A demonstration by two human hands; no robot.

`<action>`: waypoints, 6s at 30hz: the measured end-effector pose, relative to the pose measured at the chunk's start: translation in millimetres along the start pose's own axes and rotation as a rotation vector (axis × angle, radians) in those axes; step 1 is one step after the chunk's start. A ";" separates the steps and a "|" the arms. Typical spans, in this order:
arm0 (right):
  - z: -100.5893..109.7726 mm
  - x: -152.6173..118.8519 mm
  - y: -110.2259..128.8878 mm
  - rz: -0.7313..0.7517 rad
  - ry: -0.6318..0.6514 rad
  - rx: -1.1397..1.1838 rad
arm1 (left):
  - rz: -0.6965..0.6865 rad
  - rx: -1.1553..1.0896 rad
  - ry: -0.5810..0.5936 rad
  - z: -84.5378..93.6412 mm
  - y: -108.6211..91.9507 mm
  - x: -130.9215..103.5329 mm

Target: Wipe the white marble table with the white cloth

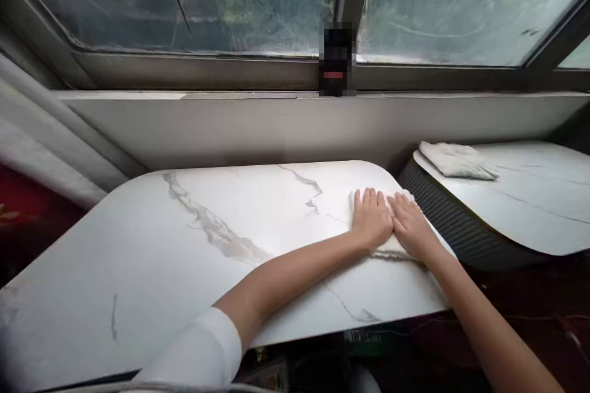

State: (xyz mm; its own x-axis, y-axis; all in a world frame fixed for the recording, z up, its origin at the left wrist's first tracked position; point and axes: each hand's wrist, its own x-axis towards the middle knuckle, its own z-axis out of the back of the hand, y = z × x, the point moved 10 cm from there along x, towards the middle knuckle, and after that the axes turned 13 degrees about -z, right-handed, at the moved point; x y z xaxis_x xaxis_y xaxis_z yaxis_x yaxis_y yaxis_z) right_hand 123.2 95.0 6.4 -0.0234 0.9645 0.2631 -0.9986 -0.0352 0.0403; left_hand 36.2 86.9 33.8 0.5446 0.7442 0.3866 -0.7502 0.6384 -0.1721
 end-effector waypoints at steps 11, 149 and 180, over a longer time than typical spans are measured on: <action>-23.3 133.3 31.2 0.080 -0.016 0.144 | 0.174 -0.018 -0.042 -6.7 102.9 71.5; 54.9 -140.4 405.0 0.578 0.161 0.332 | 0.186 0.060 0.125 172.8 178.7 -318.0; 25.1 -49.7 520.2 0.457 0.163 0.344 | 0.153 0.031 0.144 193.2 337.8 -301.9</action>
State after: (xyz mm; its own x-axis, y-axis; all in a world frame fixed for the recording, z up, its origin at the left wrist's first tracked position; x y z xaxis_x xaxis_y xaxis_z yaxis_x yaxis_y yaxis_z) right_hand -393.9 22.1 38.5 -0.4812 0.8585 0.1773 -0.8133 -0.5127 0.2753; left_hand -454.1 39.9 34.0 0.4700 0.8536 0.2246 -0.8381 0.5114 -0.1897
